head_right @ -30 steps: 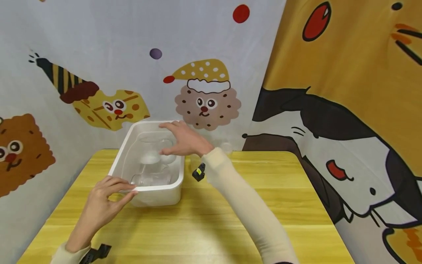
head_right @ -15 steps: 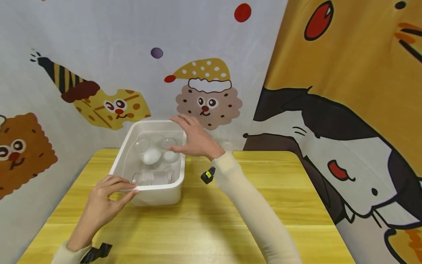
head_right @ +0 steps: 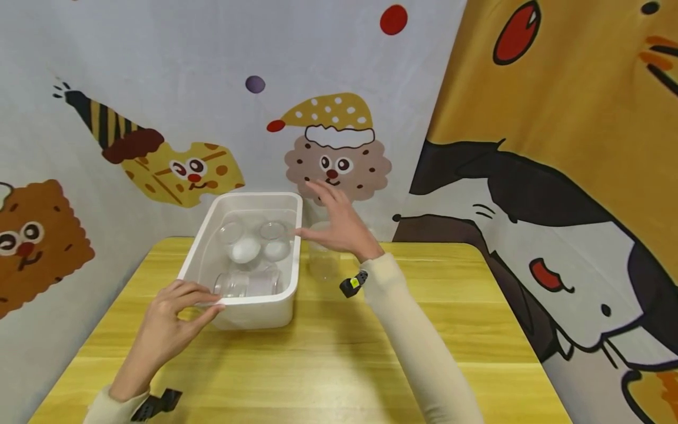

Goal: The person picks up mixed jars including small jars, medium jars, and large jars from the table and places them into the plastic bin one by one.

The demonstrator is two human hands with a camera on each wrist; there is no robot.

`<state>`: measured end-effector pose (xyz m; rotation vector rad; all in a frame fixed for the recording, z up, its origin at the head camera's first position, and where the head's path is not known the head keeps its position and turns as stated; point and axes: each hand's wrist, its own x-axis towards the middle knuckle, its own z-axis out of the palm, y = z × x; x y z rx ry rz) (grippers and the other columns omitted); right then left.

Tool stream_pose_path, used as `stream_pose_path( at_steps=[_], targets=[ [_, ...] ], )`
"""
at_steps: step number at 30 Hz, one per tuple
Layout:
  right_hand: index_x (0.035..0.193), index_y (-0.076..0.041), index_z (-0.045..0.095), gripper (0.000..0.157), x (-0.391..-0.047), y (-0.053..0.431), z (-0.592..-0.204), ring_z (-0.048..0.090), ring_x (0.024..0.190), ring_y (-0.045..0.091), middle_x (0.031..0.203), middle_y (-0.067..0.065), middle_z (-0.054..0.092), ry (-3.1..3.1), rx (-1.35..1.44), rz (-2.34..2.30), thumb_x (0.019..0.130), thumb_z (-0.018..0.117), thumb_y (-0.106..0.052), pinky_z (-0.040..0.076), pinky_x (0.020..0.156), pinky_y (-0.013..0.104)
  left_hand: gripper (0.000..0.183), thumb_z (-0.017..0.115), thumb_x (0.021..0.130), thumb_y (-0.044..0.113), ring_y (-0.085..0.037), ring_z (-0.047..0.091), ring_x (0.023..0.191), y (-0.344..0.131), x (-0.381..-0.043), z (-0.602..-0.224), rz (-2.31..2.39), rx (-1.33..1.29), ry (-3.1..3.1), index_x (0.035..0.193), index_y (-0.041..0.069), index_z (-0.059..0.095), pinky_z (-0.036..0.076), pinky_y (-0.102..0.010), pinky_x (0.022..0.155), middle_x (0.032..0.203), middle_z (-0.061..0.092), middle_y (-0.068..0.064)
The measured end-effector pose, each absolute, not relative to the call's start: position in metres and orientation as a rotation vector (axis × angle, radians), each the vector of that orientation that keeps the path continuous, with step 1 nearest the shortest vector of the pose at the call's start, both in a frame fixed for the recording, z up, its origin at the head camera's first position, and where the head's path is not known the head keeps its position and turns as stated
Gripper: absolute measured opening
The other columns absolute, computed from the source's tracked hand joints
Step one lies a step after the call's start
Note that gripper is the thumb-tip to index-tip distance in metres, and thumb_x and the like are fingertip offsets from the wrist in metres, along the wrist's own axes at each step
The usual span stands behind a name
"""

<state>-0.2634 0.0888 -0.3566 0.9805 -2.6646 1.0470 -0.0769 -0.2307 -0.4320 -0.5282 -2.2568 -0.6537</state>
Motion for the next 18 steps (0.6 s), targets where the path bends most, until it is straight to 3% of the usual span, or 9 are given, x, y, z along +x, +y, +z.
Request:
stream_pose_path(
  at_steps=[6,13,18],
  targets=[
    [0.159,-0.050,0.022,0.094,-0.267,0.105,-0.367,0.024,0.156,0.025,0.172,-0.003,0.020,-2.673,0.890,1.104,0.084,0.078,-0.059,0.032,0.118,0.065,0.026,0.096,0.062,0.011,-0.017,0.063,0.082,-0.231,-0.077,-0.432,-0.648,-0.527,-2.260,0.084,0.016,0.082,0.044,-0.021,0.078,0.085,0.076,0.004],
    [0.160,-0.046,0.024,0.093,-0.271,0.126,-0.378,0.019,0.159,0.025,0.170,-0.009,0.020,-2.691,0.766,1.183,0.085,0.076,-0.063,0.027,0.122,0.065,0.025,0.095,0.062,0.011,-0.018,0.063,0.083,-0.230,-0.077,-0.432,-0.650,-0.528,-2.268,0.084,0.016,0.082,0.047,-0.028,0.074,0.085,0.076,0.003],
    [0.159,-0.047,0.024,0.092,-0.274,0.138,-0.383,0.019,0.159,0.025,0.170,-0.011,0.020,-2.701,0.688,1.254,0.084,0.075,-0.064,0.027,0.121,0.066,0.025,0.095,0.063,0.011,-0.018,0.063,0.083,-0.230,-0.077,-0.432,-0.651,-0.525,-2.267,0.084,0.015,0.082,0.045,-0.024,0.077,0.085,0.076,0.003]
  ],
)
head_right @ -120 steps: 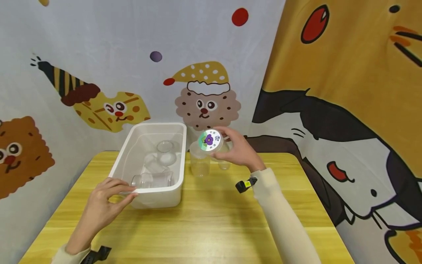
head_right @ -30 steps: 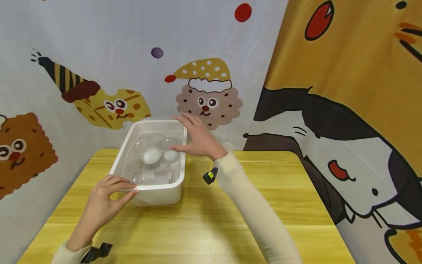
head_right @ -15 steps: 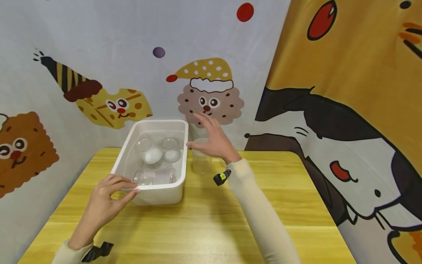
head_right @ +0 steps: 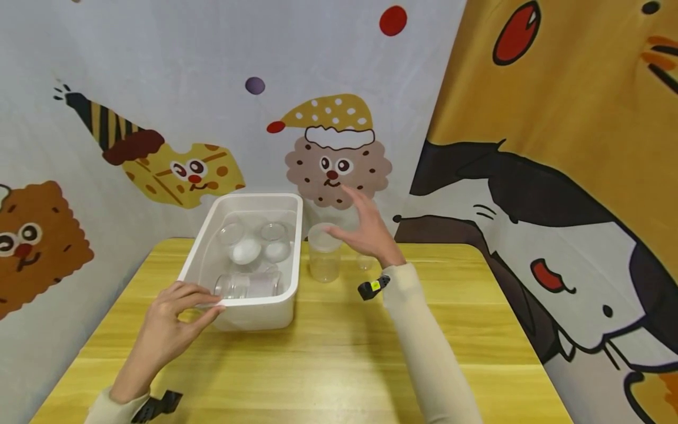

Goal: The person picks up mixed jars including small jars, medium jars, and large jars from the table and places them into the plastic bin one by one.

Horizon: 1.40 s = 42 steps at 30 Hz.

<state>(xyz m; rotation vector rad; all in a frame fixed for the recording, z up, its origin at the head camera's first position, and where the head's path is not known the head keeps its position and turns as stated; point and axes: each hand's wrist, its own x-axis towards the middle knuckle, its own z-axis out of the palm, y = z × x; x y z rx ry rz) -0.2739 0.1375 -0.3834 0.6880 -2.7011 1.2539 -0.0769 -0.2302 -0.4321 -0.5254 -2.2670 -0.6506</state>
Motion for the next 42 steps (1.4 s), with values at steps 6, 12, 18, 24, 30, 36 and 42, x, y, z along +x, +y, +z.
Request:
stream_pose_path(
  at_steps=[6,12,18,24,30,36,42],
  targets=[
    [0.160,-0.044,0.025,0.093,-0.276,0.151,-0.392,0.020,0.158,0.025,0.169,-0.010,0.023,-2.696,0.637,1.289,0.084,0.076,-0.063,0.024,0.122,0.066,0.025,0.095,0.063,0.011,-0.018,0.063,0.083,-0.229,-0.077,-0.432,-0.645,-0.529,-2.257,0.084,0.015,0.082,0.043,-0.020,0.078,0.085,0.076,0.004],
    [0.161,-0.042,0.025,0.094,-0.279,0.164,-0.406,0.023,0.157,0.029,0.170,-0.010,0.021,-2.705,0.585,1.333,0.085,0.076,-0.062,0.026,0.121,0.067,0.025,0.095,0.063,0.011,-0.018,0.064,0.083,-0.229,-0.076,-0.431,-0.647,-0.529,-2.258,0.084,0.015,0.082,0.045,-0.022,0.078,0.086,0.076,0.003],
    [0.162,-0.041,0.024,0.096,-0.283,0.176,-0.419,0.022,0.157,0.030,0.171,-0.008,0.020,-2.746,0.486,1.384,0.084,0.075,-0.064,0.026,0.120,0.068,0.025,0.095,0.063,0.011,-0.018,0.063,0.083,-0.229,-0.076,-0.431,-0.648,-0.518,-2.263,0.083,0.015,0.082,0.046,-0.026,0.078,0.086,0.076,0.003],
    [0.162,-0.041,0.022,0.098,-0.285,0.188,-0.432,0.023,0.157,0.031,0.171,-0.002,0.022,-2.779,0.396,1.404,0.083,0.076,-0.065,0.027,0.121,0.065,0.024,0.095,0.064,0.011,-0.018,0.063,0.084,-0.229,-0.076,-0.430,-0.665,-0.511,-2.275,0.084,0.016,0.082,0.047,-0.032,0.075,0.086,0.076,0.003],
    [0.163,-0.036,0.021,0.099,-0.287,0.197,-0.447,0.025,0.157,0.031,0.171,-0.002,0.021,-2.770,0.405,1.463,0.085,0.076,-0.061,0.025,0.124,0.060,0.025,0.095,0.063,0.011,-0.017,0.063,0.083,-0.229,-0.075,-0.430,-0.642,-0.509,-2.272,0.084,0.015,0.082,0.046,-0.030,0.075,0.086,0.075,0.004],
    [0.165,-0.032,0.020,0.103,-0.291,0.202,-0.464,0.026,0.156,0.030,0.170,-0.002,0.024,-2.788,0.373,1.517,0.084,0.075,-0.065,0.026,0.124,0.059,0.025,0.096,0.064,0.011,-0.017,0.063,0.083,-0.228,-0.075,-0.430,-0.634,-0.510,-2.274,0.084,0.016,0.082,0.047,-0.030,0.076,0.086,0.075,0.005],
    [0.165,-0.031,0.020,0.102,-0.296,0.204,-0.478,0.029,0.154,0.032,0.169,0.003,0.026,-2.801,0.352,1.547,0.085,0.076,-0.061,0.026,0.124,0.059,0.026,0.096,0.063,0.010,-0.017,0.063,0.083,-0.228,-0.076,-0.431,-0.645,-0.516,-2.268,0.084,0.016,0.082,0.046,-0.029,0.075,0.086,0.075,0.005]
  ],
)
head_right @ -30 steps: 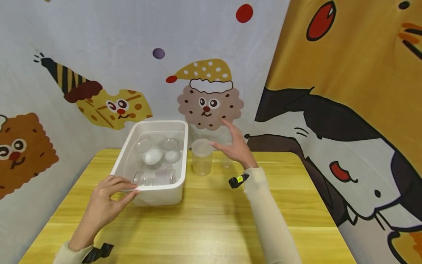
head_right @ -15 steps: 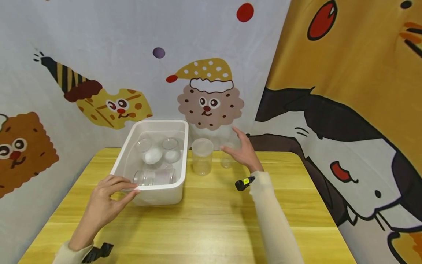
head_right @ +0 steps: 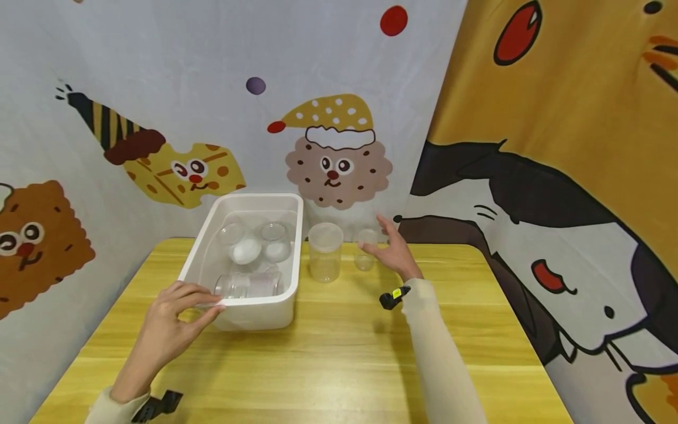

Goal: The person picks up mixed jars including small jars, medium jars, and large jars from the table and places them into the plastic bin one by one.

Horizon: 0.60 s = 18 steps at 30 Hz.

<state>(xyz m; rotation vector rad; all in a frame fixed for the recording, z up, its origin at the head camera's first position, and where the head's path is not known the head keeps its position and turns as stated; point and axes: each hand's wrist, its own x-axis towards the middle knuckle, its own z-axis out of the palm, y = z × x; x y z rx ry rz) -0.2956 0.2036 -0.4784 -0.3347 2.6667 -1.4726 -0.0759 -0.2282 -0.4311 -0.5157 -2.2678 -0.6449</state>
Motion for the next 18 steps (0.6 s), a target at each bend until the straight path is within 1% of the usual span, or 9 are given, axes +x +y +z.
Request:
stream_pose_path(
  at_steps=[4,9,14,18],
  targets=[
    [0.164,-0.027,0.022,0.101,-0.298,0.204,-0.488,0.033,0.151,0.035,0.167,0.008,0.031,2.658,-0.313,-1.506,0.086,0.077,-0.058,0.028,0.123,0.060,0.026,0.096,0.063,0.010,-0.017,0.063,0.083,-0.228,-0.076,-0.431,-0.649,-0.516,-2.271,0.085,0.016,0.082,0.046,-0.030,0.075,0.086,0.075,0.005],
    [0.164,-0.022,0.025,0.100,-0.302,0.202,-0.498,0.038,0.147,0.038,0.164,0.012,0.037,2.651,-0.290,-1.546,0.086,0.079,-0.055,0.032,0.120,0.061,0.025,0.096,0.064,0.010,-0.017,0.063,0.083,-0.229,-0.076,-0.430,-0.654,-0.516,-2.272,0.085,0.015,0.083,0.045,-0.027,0.076,0.086,0.075,0.005],
    [0.161,-0.016,0.031,0.093,-0.303,0.198,-0.504,0.043,0.144,0.035,0.157,0.014,0.044,2.646,-0.282,-1.592,0.088,0.079,-0.047,0.035,0.119,0.058,0.024,0.095,0.064,0.010,-0.017,0.063,0.083,-0.229,-0.076,-0.430,-0.672,-0.518,-2.277,0.084,0.015,0.082,0.047,-0.028,0.077,0.085,0.075,0.004],
    [0.157,-0.011,0.037,0.085,-0.302,0.195,-0.506,0.047,0.140,0.037,0.152,0.016,0.050,2.660,-0.273,-1.608,0.090,0.080,-0.039,0.038,0.117,0.058,0.023,0.094,0.064,0.011,-0.018,0.063,0.084,-0.230,-0.076,-0.431,-0.683,-0.512,-2.293,0.083,0.015,0.082,0.047,-0.031,0.075,0.085,0.076,0.002]
  ],
)
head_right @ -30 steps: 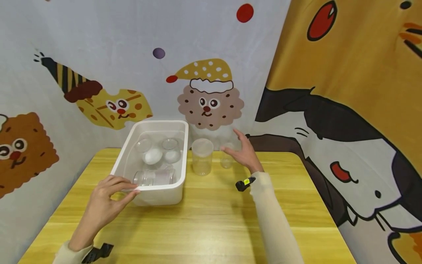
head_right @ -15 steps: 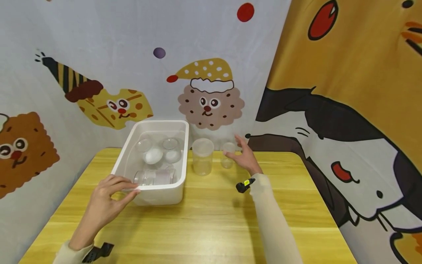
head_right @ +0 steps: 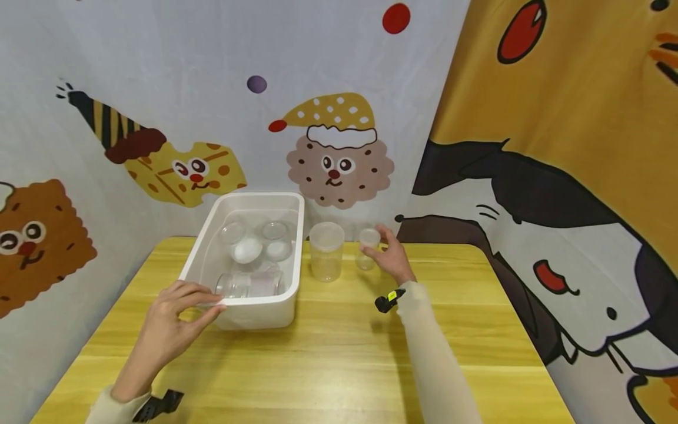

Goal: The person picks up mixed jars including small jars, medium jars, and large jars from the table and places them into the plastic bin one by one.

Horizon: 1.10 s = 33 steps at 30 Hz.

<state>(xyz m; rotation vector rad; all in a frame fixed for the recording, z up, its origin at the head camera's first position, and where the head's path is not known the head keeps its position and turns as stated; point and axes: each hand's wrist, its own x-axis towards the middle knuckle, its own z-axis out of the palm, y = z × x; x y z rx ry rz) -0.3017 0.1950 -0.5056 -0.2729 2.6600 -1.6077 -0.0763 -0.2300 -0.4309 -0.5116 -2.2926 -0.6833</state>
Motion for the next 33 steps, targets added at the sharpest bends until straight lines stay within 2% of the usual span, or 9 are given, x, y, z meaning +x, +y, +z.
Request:
stream_pose_path(
  at_steps=[7,12,22,33],
  targets=[
    [0.148,-0.014,0.050,0.066,-0.2998,0.1943,-0.5083,0.056,0.133,0.037,0.143,0.017,0.059,2.681,-0.208,-1.599,0.092,0.079,-0.033,0.049,0.108,0.056,0.024,0.095,0.064,0.011,-0.017,0.062,0.083,-0.2287,-0.0759,-0.4307,-0.667,-0.510,-2.276,0.084,0.015,0.082,0.044,-0.025,0.075,0.085,0.076,0.003],
    [0.148,-0.015,0.049,0.065,-0.2970,0.1937,-0.5069,0.056,0.133,0.038,0.145,0.015,0.058,2.659,-0.176,-1.589,0.093,0.077,-0.034,0.049,0.107,0.057,0.024,0.095,0.064,0.012,-0.018,0.062,0.084,-0.2287,-0.0759,-0.4310,-0.667,-0.509,-2.276,0.084,0.016,0.082,0.045,-0.027,0.075,0.086,0.076,0.004],
    [0.148,-0.016,0.049,0.066,-0.2973,0.1953,-0.5067,0.055,0.135,0.037,0.146,0.015,0.057,2.668,-0.169,-1.565,0.093,0.077,-0.036,0.048,0.109,0.056,0.024,0.095,0.064,0.011,-0.017,0.062,0.084,-0.2288,-0.0758,-0.4307,-0.666,-0.511,-2.273,0.085,0.016,0.082,0.043,-0.025,0.075,0.086,0.075,0.005],
    [0.148,-0.018,0.050,0.066,-0.2948,0.1980,-0.4994,0.056,0.132,0.037,0.144,0.014,0.059,2.697,-0.182,-1.546,0.092,0.076,-0.042,0.051,0.105,0.055,0.022,0.094,0.065,0.011,-0.016,0.062,0.083,-0.2296,-0.0757,-0.4309,-0.687,-0.499,-2.291,0.084,0.015,0.083,0.044,-0.029,0.072,0.085,0.075,0.004]
  ],
)
